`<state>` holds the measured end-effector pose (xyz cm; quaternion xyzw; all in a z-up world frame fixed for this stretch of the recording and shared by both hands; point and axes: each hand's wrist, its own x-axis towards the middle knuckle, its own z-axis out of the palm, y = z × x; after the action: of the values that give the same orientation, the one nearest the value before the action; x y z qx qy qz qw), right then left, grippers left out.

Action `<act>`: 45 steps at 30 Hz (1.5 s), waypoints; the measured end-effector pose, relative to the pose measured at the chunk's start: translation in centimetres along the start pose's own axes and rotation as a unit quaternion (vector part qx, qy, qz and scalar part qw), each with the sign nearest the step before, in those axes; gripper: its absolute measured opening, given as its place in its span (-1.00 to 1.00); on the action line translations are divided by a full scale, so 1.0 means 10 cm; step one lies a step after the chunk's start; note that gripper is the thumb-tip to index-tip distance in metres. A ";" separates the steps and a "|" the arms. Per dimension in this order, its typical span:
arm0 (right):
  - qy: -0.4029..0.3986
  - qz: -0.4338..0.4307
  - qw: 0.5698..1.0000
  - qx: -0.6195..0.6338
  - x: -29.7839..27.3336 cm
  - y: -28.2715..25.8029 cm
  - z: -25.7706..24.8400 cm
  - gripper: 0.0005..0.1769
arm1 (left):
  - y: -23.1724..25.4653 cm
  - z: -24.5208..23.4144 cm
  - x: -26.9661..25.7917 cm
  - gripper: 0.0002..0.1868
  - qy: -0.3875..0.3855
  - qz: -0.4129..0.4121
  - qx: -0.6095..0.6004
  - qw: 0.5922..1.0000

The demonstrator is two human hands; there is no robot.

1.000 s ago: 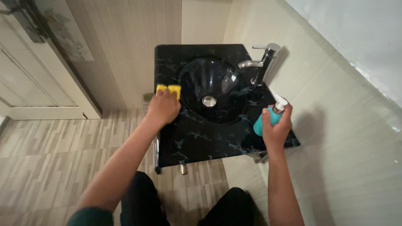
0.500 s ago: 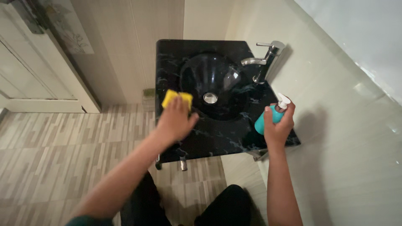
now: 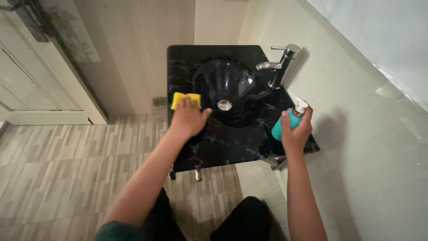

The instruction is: The person sprays a cleaning solution onto a black marble bathroom sink and wipes the surface with a yellow sponge. They repeatedly spray and wipe the sink basin and countertop throughout the clip.

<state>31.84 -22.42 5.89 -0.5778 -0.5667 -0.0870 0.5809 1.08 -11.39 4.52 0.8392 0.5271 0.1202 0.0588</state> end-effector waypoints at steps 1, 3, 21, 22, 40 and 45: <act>-0.001 0.000 1.000 0.001 -0.01 0.00 0.01 -0.44 | 0.10 0.00 -0.04 -0.16 -0.033 0.010 0.022 0.999; -0.003 0.001 1.000 -0.001 -0.03 0.00 -0.02 -0.44 | 0.39 0.07 -0.32 -0.26 -0.100 0.066 -0.020 0.993; -0.001 0.000 1.000 0.005 -0.04 0.00 -0.01 -0.46 | 0.51 0.08 -1.25 -0.14 0.012 0.096 0.003 0.995; -0.001 -0.001 1.000 0.004 -0.03 0.00 -0.01 -0.46 | 0.52 0.07 -1.35 -0.14 -0.010 0.103 -0.019 0.994; -0.004 -0.010 1.000 0.009 -0.04 0.03 0.00 -0.45 | 0.46 -0.14 -1.57 -0.03 -0.081 0.038 -0.051 0.995; 0.000 0.015 1.000 -0.002 -0.04 -0.05 0.00 -0.47 | 0.05 -0.19 -1.21 -0.09 0.034 0.003 -0.129 0.991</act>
<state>31.31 -22.79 5.87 -0.5876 -0.5578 -0.0788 0.5809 -4.01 -22.59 4.77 0.8214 0.5066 0.2156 0.1487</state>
